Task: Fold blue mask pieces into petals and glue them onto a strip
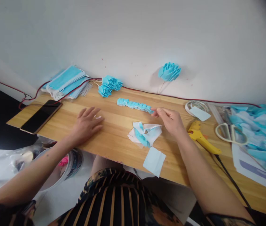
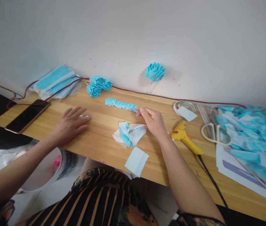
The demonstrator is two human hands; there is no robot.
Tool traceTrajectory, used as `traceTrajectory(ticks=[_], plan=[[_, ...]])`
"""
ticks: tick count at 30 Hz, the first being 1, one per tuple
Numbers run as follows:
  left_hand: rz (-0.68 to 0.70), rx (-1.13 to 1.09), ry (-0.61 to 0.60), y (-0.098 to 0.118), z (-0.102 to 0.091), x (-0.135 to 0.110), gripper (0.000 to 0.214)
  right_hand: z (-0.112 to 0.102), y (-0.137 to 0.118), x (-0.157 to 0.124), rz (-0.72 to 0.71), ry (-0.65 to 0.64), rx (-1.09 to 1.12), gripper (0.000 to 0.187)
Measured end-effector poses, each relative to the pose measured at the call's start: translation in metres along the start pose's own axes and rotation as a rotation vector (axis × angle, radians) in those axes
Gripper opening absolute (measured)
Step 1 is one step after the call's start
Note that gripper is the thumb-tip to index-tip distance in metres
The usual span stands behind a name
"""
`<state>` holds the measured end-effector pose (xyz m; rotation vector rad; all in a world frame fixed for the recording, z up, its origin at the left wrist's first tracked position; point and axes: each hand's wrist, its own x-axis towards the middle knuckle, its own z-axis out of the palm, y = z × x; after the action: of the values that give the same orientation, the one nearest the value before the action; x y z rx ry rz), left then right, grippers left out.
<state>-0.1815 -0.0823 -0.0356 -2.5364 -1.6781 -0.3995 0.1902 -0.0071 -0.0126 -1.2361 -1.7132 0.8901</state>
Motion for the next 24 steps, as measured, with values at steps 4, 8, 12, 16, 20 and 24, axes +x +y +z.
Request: traceTrajectory(ticks=[4,8,12,16,20,24], plan=[[-0.112,-0.113,0.126,-0.018,-0.008,0.011,0.046,0.001,-0.003,0.0,-0.003,-0.011,-0.012,0.036],[-0.11,-0.23,-0.034,-0.028,-0.005,0.03,0.05,0.001,-0.003,-0.001,-0.005,-0.005,-0.015,0.037],[-0.081,-0.289,-0.1,-0.034,-0.006,0.027,0.052,-0.002,0.001,0.0,0.005,-0.002,-0.009,0.038],[-0.1,-0.447,0.006,-0.037,-0.013,0.021,0.053,-0.001,0.004,0.001,0.015,-0.006,-0.018,0.038],[-0.08,-0.378,0.009,-0.028,-0.007,0.035,0.05,0.001,0.004,0.0,0.02,-0.033,-0.023,0.038],[-0.035,-0.293,-0.067,-0.025,-0.004,0.039,0.046,0.001,0.004,0.0,0.028,-0.023,-0.029,0.038]])
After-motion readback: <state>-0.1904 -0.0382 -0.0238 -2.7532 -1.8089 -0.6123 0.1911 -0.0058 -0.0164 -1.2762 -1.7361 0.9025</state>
